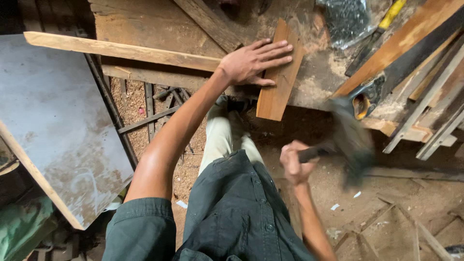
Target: The person aligns two wooden pieces on a workbench, hammers nails to join them, and writes on the assembled piece with a marker. The person repeatedly adjusts the wood and hammers multiple nails into both pieces.
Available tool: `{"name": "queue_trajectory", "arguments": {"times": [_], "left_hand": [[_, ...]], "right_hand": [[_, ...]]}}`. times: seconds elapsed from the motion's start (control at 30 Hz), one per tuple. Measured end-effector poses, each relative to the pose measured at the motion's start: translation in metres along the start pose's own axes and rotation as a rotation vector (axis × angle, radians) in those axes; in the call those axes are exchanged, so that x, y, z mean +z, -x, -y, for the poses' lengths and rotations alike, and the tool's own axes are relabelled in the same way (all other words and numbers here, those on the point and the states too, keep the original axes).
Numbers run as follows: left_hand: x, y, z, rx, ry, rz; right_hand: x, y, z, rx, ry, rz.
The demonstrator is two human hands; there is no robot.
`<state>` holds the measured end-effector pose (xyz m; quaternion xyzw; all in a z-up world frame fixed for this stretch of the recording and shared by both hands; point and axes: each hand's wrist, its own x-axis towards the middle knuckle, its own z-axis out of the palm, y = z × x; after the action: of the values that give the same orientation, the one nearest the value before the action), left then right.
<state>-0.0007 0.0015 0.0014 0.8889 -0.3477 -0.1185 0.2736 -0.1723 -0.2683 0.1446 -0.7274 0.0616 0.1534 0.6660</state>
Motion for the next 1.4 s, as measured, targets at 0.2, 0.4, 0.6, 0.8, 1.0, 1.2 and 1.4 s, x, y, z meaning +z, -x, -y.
{"name": "queue_trajectory", "arguments": {"times": [0.2,0.4,0.6,0.8,1.0,1.2,1.4], "left_hand": [[0.000,0.001,0.002,0.001,0.035,-0.006],[0.006,-0.007,0.004,0.075,0.000,-0.057],[0.002,0.001,0.001,0.009,-0.012,0.029],[-0.001,-0.002,0.000,0.014,-0.036,0.049],[-0.004,0.000,0.002,0.044,-0.042,-0.022],[-0.002,0.000,0.001,0.006,-0.040,0.030],[0.002,-0.001,0.005,0.051,-0.046,-0.008]], "right_hand": [[0.011,-0.018,-0.027,0.443,0.398,-0.069],[0.004,0.024,-0.013,0.506,0.211,-0.013],[-0.004,0.006,-0.023,-0.009,-0.101,0.013],[0.008,-0.017,-0.024,0.542,0.599,-0.074],[-0.011,0.007,-0.004,0.192,-0.137,-0.049],[-0.011,-0.022,-0.040,0.186,0.087,0.011],[-0.006,-0.015,-0.006,0.551,0.188,-0.130]]}}
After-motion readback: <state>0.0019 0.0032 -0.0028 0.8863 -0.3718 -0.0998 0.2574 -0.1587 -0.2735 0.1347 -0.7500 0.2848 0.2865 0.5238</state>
